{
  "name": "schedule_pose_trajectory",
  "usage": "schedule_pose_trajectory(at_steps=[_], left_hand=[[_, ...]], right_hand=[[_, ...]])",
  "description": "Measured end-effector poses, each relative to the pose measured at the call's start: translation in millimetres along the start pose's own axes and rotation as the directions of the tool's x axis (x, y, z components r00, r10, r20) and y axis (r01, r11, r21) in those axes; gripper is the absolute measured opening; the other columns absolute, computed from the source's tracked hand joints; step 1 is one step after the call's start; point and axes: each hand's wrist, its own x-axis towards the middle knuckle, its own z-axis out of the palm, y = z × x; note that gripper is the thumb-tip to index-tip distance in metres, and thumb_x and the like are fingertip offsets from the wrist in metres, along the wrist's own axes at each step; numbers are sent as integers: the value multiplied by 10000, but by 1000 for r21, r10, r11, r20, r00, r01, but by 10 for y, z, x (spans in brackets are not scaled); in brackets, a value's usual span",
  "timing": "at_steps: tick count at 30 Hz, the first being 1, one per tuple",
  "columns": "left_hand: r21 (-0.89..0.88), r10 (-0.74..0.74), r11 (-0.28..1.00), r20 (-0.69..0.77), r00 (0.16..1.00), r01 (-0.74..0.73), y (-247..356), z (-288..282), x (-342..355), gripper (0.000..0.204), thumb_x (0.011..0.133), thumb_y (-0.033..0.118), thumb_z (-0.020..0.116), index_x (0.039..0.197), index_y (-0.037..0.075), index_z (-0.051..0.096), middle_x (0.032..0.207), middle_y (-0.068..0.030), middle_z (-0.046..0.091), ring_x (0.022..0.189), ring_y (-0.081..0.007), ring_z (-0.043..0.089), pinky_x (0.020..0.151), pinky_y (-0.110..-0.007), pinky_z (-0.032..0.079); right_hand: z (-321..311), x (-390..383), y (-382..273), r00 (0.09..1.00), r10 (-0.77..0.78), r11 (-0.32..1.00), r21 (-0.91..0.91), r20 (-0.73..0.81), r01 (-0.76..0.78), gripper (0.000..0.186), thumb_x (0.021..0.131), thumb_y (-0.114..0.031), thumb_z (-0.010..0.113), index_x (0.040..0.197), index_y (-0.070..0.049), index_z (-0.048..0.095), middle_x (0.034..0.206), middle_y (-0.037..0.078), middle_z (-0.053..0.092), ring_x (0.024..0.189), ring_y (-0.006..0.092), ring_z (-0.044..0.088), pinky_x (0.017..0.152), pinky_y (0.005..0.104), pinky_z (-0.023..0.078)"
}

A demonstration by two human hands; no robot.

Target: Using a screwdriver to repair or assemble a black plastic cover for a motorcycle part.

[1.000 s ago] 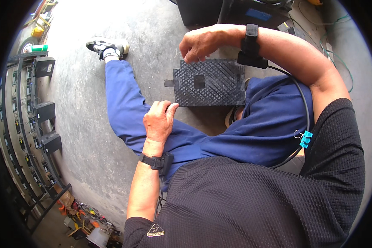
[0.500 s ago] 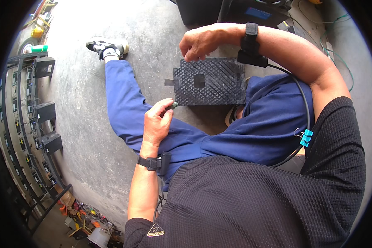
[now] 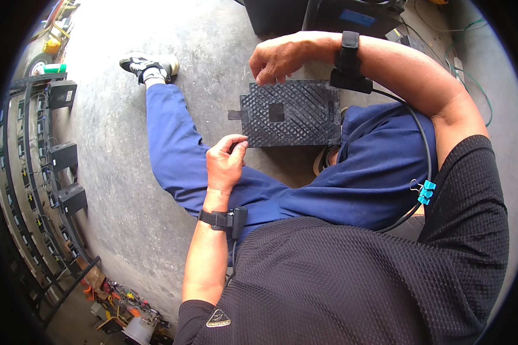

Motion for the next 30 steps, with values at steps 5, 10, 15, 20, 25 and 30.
schedule_pose_trajectory(at_steps=[5,10,15,20,25,30], left_hand=[[-212,-168,960,89,982,184,115,-125,-5,193,890,36,656,1078,-1,680,836,-40,691,637,-114,658,577,-238,527],[-289,-143,941,126,982,174,97,-180,-13,215,875,30,672,1084,-20,665,840,-65,698,701,-139,687,621,-242,540],[26,-78,997,24,997,78,31,-203,46,243,828,74,761,1047,15,674,741,-25,675,617,-79,610,572,-221,491],[29,-47,998,-46,998,48,126,-101,-5,207,821,76,768,999,21,678,754,-7,675,577,-50,549,539,-223,462],[332,251,916,-30,968,-227,185,-66,28,173,796,94,777,918,24,678,852,-55,689,569,-121,564,550,-270,470],[397,279,885,-29,960,-245,193,-95,5,177,782,133,799,851,28,674,797,-86,660,571,-173,572,556,-296,474]], right_hand=[[9,1,22,1000,-10,1000,7,-6,10,291,913,-234,615,1033,26,673,861,128,695,752,209,689,646,343,563],[13,13,9,1000,-6,1000,-20,-16,5,293,918,-237,606,1028,25,675,868,136,697,752,216,690,649,338,568],[25,9,8,1000,-5,1000,-22,-21,5,288,918,-236,603,1025,21,676,866,131,698,748,206,689,647,332,565],[32,28,28,1000,1,1000,-27,-23,-1,285,914,-237,606,1024,16,677,858,120,698,739,196,688,643,329,561],[25,10,22,999,9,1000,-23,-31,-9,283,904,-236,614,1019,15,680,843,114,694,731,193,686,635,325,558],[14,-2,-6,999,0,1000,-28,-39,-1,281,906,-236,617,1022,12,681,838,111,692,729,198,685,636,324,559]])
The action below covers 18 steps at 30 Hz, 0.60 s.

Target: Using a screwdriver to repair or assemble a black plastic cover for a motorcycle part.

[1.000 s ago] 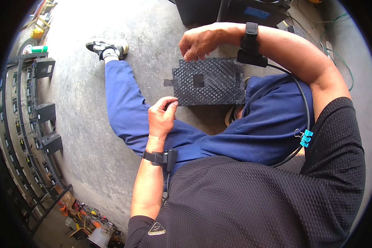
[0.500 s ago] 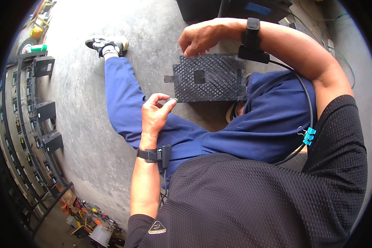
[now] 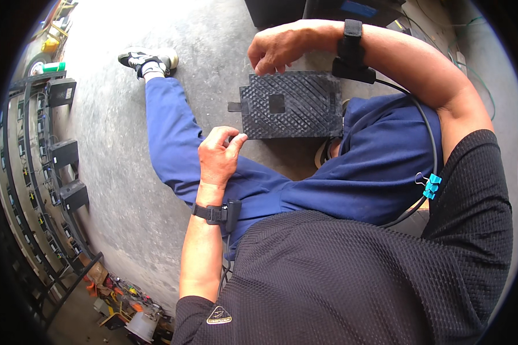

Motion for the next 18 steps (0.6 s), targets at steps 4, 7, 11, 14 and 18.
schedule_pose_trajectory(at_steps=[4,7,11,14,18], left_hand=[[86,-15,996,-24,1000,17,-22,21,13,207,772,158,815,819,29,660,756,-92,638,577,-177,575,556,-306,472],[-8,-86,996,-20,996,85,-97,67,34,177,801,160,804,847,36,685,766,-60,665,557,-136,576,538,-278,471],[-390,-367,830,157,917,399,-33,58,-8,154,839,149,779,916,31,719,821,-29,698,541,-95,573,524,-241,473],[-486,-407,750,198,892,450,-89,11,-26,182,868,119,744,1010,7,720,884,-41,711,563,-92,608,541,-221,504],[-584,-366,665,288,885,465,-80,-63,-45,252,903,86,691,1126,-29,673,878,-72,701,684,-137,680,638,-242,562]], right_hand=[[8,8,15,1000,-12,1000,4,1,12,282,906,-234,622,1026,14,682,831,113,690,724,201,684,635,326,561],[-3,-1,15,1000,-3,1000,10,-2,3,285,906,-235,623,1025,18,681,830,119,690,721,199,683,631,327,562],[-6,3,23,1000,-11,1000,2,1,11,290,907,-238,621,1024,22,680,833,124,691,720,198,684,623,327,564],[-3,9,1,1000,-18,1000,5,5,18,293,909,-240,617,1024,22,680,837,127,693,721,202,686,620,328,566],[-1,1,16,1000,-7,1000,4,3,7,290,912,-239,610,1019,22,680,839,127,695,723,204,687,620,330,569]])
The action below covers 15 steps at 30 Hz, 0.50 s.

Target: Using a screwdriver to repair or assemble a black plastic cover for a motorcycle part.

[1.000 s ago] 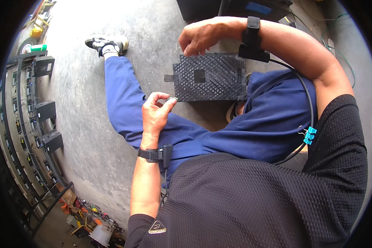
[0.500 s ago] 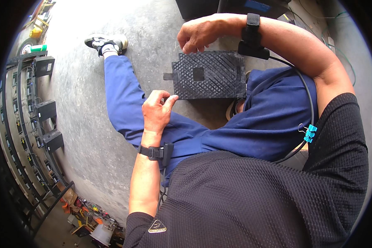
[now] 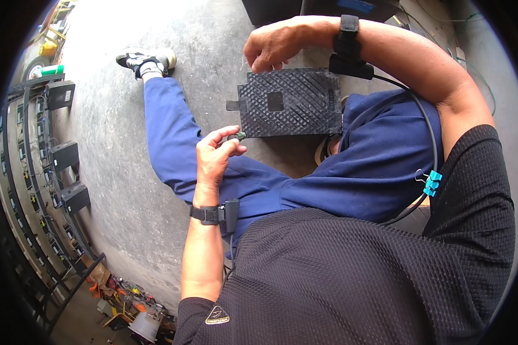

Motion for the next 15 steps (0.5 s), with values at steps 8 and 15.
schedule_pose_trajectory(at_steps=[8,15], left_hand=[[283,85,956,-3,996,-81,-100,-102,29,307,831,41,743,1127,5,670,936,-64,692,639,-83,607,602,-220,498],[456,308,846,8,951,-277,9,8,6,314,802,53,755,1107,34,683,892,-15,685,618,-60,553,581,-228,473]], right_hand=[[20,31,8,1000,-3,1000,-19,-8,3,286,909,-236,618,1022,20,678,838,120,693,717,200,682,619,324,562],[25,17,16,1000,11,1000,-4,-14,-11,278,905,-233,625,1015,17,679,827,113,689,710,193,677,617,321,557]])
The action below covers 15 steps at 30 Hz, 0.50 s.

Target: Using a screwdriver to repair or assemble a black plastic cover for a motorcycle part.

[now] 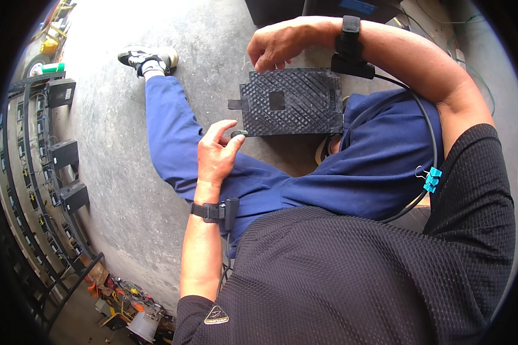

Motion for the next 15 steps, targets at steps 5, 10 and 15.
schedule_pose_trajectory(at_steps=[5,10,15], left_hand=[[83,41,996,-18,999,-40,-44,91,61,245,830,75,729,1069,33,699,896,-22,705,616,-58,563,575,-228,474],[-45,-253,966,5,967,253,104,133,122,181,881,126,693,1025,17,706,828,-35,720,633,-65,584,585,-254,485],[102,-19,994,-126,992,32,-94,162,194,169,882,143,690,990,15,713,830,-81,724,647,-127,626,630,-276,508]], right_hand=[[-23,-17,-36,1000,-4,1000,14,3,4,276,900,-233,630,1011,15,680,812,106,684,698,187,672,604,318,549],[-37,-39,0,1000,-6,1000,16,10,5,279,902,-235,629,1012,17,679,811,103,685,695,185,671,601,320,548],[-53,-31,-44,1000,-4,1000,12,5,4,283,905,-236,625,1020,17,681,825,110,690,703,194,676,613,326,557]])
